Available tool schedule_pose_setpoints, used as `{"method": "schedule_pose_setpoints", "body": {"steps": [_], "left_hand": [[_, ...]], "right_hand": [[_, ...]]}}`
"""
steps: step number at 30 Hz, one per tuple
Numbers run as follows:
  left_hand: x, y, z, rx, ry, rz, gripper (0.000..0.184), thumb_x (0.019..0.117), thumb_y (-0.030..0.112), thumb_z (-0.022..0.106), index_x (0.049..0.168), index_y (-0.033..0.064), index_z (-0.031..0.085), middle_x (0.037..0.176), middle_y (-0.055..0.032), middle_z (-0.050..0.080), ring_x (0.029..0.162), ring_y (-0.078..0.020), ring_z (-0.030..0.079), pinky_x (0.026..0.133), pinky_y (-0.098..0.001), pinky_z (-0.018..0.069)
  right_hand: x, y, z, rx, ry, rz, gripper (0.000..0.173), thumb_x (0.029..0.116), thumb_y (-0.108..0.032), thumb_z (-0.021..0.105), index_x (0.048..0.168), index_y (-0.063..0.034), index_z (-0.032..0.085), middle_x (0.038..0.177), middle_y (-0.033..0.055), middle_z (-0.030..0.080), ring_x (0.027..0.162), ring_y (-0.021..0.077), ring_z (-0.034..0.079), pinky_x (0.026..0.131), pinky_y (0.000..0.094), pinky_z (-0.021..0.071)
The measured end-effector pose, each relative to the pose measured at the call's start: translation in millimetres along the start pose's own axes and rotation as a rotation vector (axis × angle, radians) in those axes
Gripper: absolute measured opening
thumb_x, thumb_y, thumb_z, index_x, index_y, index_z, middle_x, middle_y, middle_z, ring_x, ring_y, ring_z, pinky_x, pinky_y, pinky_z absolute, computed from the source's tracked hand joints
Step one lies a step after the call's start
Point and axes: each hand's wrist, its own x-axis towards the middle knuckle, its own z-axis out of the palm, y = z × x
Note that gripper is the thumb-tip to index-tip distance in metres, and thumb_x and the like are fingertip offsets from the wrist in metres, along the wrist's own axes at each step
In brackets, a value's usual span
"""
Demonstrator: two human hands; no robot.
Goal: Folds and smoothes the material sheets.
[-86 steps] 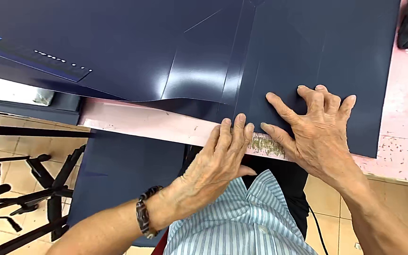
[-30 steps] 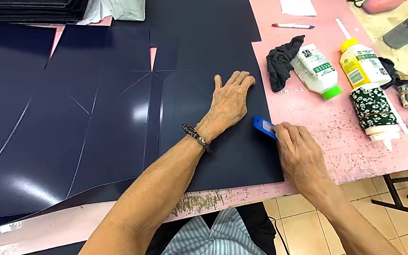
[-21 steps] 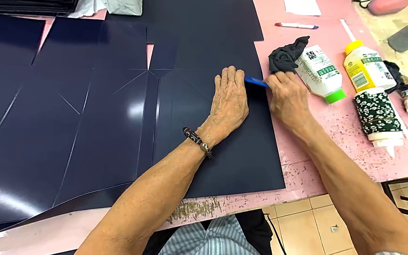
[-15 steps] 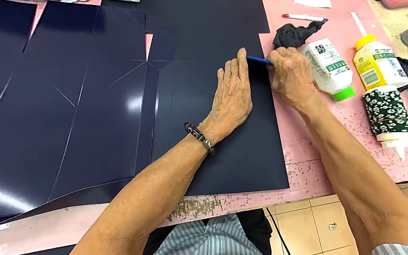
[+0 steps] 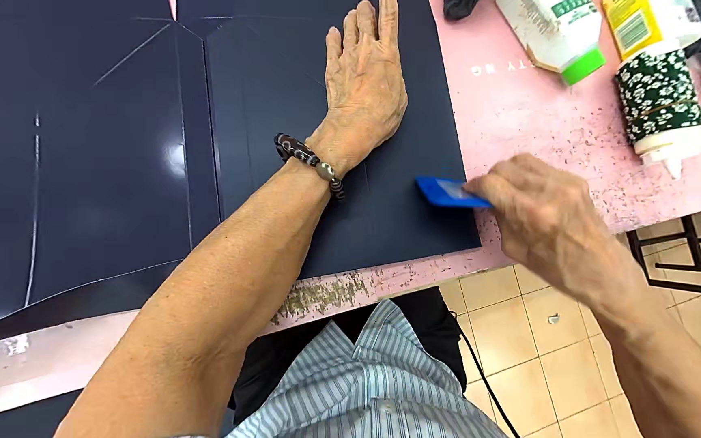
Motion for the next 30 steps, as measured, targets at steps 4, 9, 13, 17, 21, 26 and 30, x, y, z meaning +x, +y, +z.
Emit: {"method": "schedule_pose_setpoints", "body": {"steps": [4, 9, 13, 17, 21, 26, 30], "left_hand": [[1.5, -1.5, 1.4, 0.01, 0.003, 0.006, 0.062, 0.1028, 0.011, 0.036, 0.162, -0.0009, 0.019, 0.161, -0.0292, 0.033, 0.151, -0.0433, 0.031, 0.121, -0.0577, 0.0213], [-8.2, -0.3, -0.7, 0.033, 0.012, 0.134, 0.044, 0.1038, 0.009, 0.036, 0.143, -0.0076, 0.048, 0.147, -0.0318, 0.047, 0.141, -0.0481, 0.043, 0.11, -0.0629, 0.0345], [-103.6, -18.4, -44.7, 0.098, -0.217, 0.571, 0.043, 0.1084, 0.03, 0.043, 0.129, -0.003, 0.061, 0.13, -0.0272, 0.058, 0.123, -0.0462, 0.057, 0.094, -0.058, 0.05], [-192.5, -82.2, -82.8, 0.013, -0.135, 0.748, 0.031, 0.1005, 0.023, 0.05, 0.107, 0.0099, 0.077, 0.12, -0.0081, 0.073, 0.113, -0.0277, 0.069, 0.091, -0.0476, 0.0539], [-222.7, -134.8, -77.1, -0.074, 0.011, 0.616, 0.027, 0.0989, 0.02, 0.054, 0.098, 0.0143, 0.081, 0.114, -0.0034, 0.076, 0.115, -0.0235, 0.066, 0.096, -0.0505, 0.0399], [-222.4, -144.0, -59.5, -0.287, 0.058, 0.536, 0.021, 0.0958, 0.022, 0.062, 0.092, 0.013, 0.081, 0.107, -0.0028, 0.077, 0.116, -0.0213, 0.064, 0.1, -0.0463, 0.0413], [-222.7, -143.0, -56.8, -0.339, 0.063, 0.527, 0.02, 0.0953, 0.021, 0.064, 0.093, 0.0115, 0.081, 0.106, -0.0038, 0.077, 0.115, -0.021, 0.066, 0.103, -0.0449, 0.0412]], "right_hand": [[-35.7, -31.8, 0.9, -0.032, 0.025, 0.0, 0.021, 0.0923, 0.003, 0.052, 0.094, 0.0, 0.072, 0.082, 0.0123, 0.068, 0.079, 0.0291, 0.065, 0.069, 0.038, 0.0511], [-34.7, -35.3, -6.6, -0.05, -0.054, -0.002, 0.02, 0.0906, -0.002, 0.05, 0.092, 0.0001, 0.07, 0.078, 0.0112, 0.062, 0.07, 0.0282, 0.06, 0.057, 0.0377, 0.0444], [-24.8, -24.7, -8.6, -0.018, -0.073, -0.047, 0.021, 0.0958, -0.014, 0.055, 0.087, 0.0008, 0.068, 0.074, 0.0111, 0.059, 0.065, 0.0273, 0.059, 0.054, 0.0365, 0.0447], [-18.2, -21.8, -12.6, -0.038, -0.133, -0.025, 0.024, 0.0958, -0.02, 0.056, 0.083, -0.0012, 0.064, 0.069, 0.0082, 0.053, 0.054, 0.0231, 0.055, 0.045, 0.0342, 0.0392], [-14.5, -11.2, -18.3, 0.112, -0.198, 0.193, 0.028, 0.0982, -0.036, 0.055, 0.085, -0.0119, 0.062, 0.059, -0.0044, 0.051, 0.049, 0.0075, 0.051, 0.043, 0.0271, 0.0355], [-17.4, -27.3, -14.1, 0.497, -0.143, 0.643, 0.017, 0.0996, -0.028, 0.065, 0.092, -0.0135, 0.069, 0.067, -0.0075, 0.066, 0.053, -0.0031, 0.062, 0.046, 0.0153, 0.0505], [-5.6, -52.6, -0.5, 0.651, -0.097, 0.766, 0.015, 0.1011, -0.024, 0.064, 0.092, -0.0134, 0.068, 0.066, -0.0073, 0.067, 0.05, -0.0015, 0.062, 0.044, 0.0158, 0.0517]]}}
